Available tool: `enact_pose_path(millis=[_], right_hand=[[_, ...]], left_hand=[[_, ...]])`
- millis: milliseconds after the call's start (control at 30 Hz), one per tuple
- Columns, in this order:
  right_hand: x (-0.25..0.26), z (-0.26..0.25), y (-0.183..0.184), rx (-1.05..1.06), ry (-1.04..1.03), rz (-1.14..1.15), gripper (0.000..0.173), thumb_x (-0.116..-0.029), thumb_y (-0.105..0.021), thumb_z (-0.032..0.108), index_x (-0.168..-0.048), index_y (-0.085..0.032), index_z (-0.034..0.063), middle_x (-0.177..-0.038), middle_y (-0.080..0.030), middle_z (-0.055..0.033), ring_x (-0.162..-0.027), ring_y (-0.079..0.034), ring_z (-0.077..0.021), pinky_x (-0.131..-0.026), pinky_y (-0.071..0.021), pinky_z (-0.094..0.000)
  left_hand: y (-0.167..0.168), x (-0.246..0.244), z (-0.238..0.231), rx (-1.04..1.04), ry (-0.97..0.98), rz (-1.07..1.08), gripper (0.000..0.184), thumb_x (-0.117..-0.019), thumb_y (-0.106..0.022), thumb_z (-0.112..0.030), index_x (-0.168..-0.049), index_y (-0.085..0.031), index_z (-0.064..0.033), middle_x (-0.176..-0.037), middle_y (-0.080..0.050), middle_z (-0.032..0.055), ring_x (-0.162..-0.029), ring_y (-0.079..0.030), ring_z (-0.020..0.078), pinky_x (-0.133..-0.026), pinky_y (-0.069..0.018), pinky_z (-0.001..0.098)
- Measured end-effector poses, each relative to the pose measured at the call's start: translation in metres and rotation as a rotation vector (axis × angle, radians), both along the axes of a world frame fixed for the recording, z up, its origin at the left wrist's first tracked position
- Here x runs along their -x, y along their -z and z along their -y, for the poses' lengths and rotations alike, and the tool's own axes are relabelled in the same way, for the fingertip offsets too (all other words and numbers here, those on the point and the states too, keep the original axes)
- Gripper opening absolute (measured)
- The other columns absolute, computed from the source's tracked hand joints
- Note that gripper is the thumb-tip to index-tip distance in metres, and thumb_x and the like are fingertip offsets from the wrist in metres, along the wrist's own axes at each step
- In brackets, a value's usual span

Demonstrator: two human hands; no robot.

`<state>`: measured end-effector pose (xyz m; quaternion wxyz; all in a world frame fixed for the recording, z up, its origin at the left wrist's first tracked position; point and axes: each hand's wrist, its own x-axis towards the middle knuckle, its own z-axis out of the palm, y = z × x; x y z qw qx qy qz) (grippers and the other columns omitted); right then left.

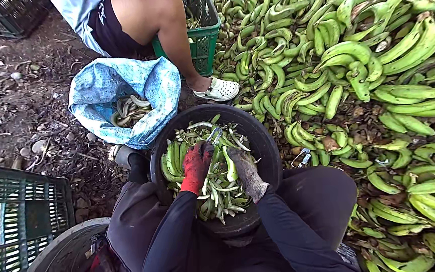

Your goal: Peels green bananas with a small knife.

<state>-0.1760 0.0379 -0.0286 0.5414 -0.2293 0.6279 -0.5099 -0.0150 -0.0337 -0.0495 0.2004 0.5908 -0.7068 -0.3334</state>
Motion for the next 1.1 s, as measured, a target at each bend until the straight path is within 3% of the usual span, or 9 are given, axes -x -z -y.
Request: enact_pose_path(millis=[100, 233, 400, 500, 667, 733, 900, 1000, 1100], right_hand=[[0.021, 0.010, 0.006, 0.009, 0.117, 0.011, 0.049, -0.1056, -0.051, 0.043, -0.138, -0.055, 0.0073, -0.112, -0.071, -0.0139, -0.095, -0.072, -0.0266, -0.076, -0.0631, -0.0461], [0.039, 0.021, 0.007, 0.185, 0.268, -0.135, 0.047, -0.1077, -0.047, 0.040, -0.139, -0.054, 0.0062, -0.117, -0.069, -0.0104, -0.103, -0.069, -0.0183, -0.090, -0.0592, -0.0390], [0.034, 0.029, -0.004, 0.164, 0.354, -0.323, 0.052, -0.1060, -0.047, 0.049, -0.143, -0.055, 0.0128, -0.123, -0.068, -0.0068, -0.109, -0.067, -0.0151, -0.096, -0.0560, -0.0396], [0.029, 0.032, 0.003, 0.178, 0.329, -0.210, 0.049, -0.1073, -0.047, 0.044, -0.144, -0.054, 0.0118, -0.119, -0.070, -0.0083, -0.103, -0.069, -0.0170, -0.090, -0.0592, -0.0385], [0.016, 0.010, 0.017, 0.069, -0.038, 0.183, 0.033, -0.1061, -0.049, 0.028, -0.126, -0.060, 0.0039, -0.096, -0.068, -0.0112, -0.079, -0.066, -0.0182, -0.068, -0.0579, -0.0357], [0.010, 0.001, 0.011, -0.049, -0.168, 0.200, 0.040, -0.1074, -0.047, 0.032, -0.134, -0.057, 0.0044, -0.106, -0.070, -0.0141, -0.085, -0.069, -0.0219, -0.071, -0.0600, -0.0377], [0.022, 0.013, 0.015, 0.004, 0.035, 0.421, 0.051, -0.1093, -0.035, 0.046, -0.142, -0.052, 0.0110, -0.119, -0.069, -0.0182, -0.097, -0.070, -0.0288, -0.079, -0.0596, -0.0447], [0.025, 0.027, 0.016, 0.061, 0.155, 0.176, 0.052, -0.1040, -0.048, 0.053, -0.135, -0.059, 0.0124, -0.111, -0.069, -0.0108, -0.095, -0.068, -0.0208, -0.081, -0.0595, -0.0417], [0.018, 0.041, 0.016, 0.179, 0.313, 0.186, 0.052, -0.1051, -0.046, 0.052, -0.136, -0.056, 0.0118, -0.113, -0.069, -0.0122, -0.095, -0.070, -0.0237, -0.080, -0.0606, -0.0455]], left_hand=[[-0.009, 0.002, -0.017, -0.061, 0.142, -0.204, 0.050, -0.1052, -0.043, -0.053, -0.137, -0.063, -0.0195, -0.121, -0.071, 0.0043, -0.111, -0.068, 0.0171, -0.099, -0.0556, 0.0466], [-0.019, 0.013, -0.046, -0.168, 0.301, -0.274, 0.050, -0.1052, -0.042, -0.055, -0.130, -0.068, -0.0199, -0.118, -0.071, 0.0004, -0.111, -0.067, 0.0118, -0.100, -0.0548, 0.0425], [-0.025, 0.014, -0.054, -0.170, 0.282, -0.229, 0.051, -0.1060, -0.039, -0.055, -0.130, -0.068, -0.0211, -0.120, -0.071, 0.0001, -0.114, -0.066, 0.0117, -0.101, -0.0534, 0.0428], [-0.019, 0.014, -0.048, -0.171, 0.257, -0.219, 0.053, -0.1055, -0.039, -0.057, -0.130, -0.068, -0.0207, -0.121, -0.071, 0.0009, -0.115, -0.065, 0.0132, -0.103, -0.0525, 0.0442], [-0.012, 0.009, -0.019, -0.004, 0.118, 0.079, 0.046, -0.1017, -0.048, -0.049, -0.136, -0.066, -0.0234, -0.122, -0.069, 0.0153, -0.110, -0.067, 0.0353, -0.094, -0.0524, 0.0599], [-0.007, 0.000, -0.002, 0.013, 0.024, 0.100, 0.044, -0.1028, -0.050, -0.046, -0.137, -0.065, -0.0233, -0.123, -0.068, 0.0166, -0.108, -0.067, 0.0367, -0.092, -0.0529, 0.0609], [-0.011, -0.002, -0.008, 0.025, 0.044, -0.100, 0.048, -0.1045, -0.043, -0.052, -0.139, -0.062, -0.0230, -0.121, -0.069, 0.0079, -0.109, -0.067, 0.0236, -0.095, -0.0557, 0.0518], [-0.012, 0.007, -0.026, -0.023, 0.127, -0.134, 0.054, -0.1026, -0.041, -0.057, -0.137, -0.063, -0.0205, -0.121, -0.069, 0.0080, -0.110, -0.067, 0.0229, -0.096, -0.0552, 0.0514], [-0.015, 0.013, -0.039, -0.005, 0.170, -0.063, 0.055, -0.1017, -0.040, -0.058, -0.137, -0.064, -0.0221, -0.121, -0.069, 0.0095, -0.110, -0.067, 0.0263, -0.095, -0.0543, 0.0529]])
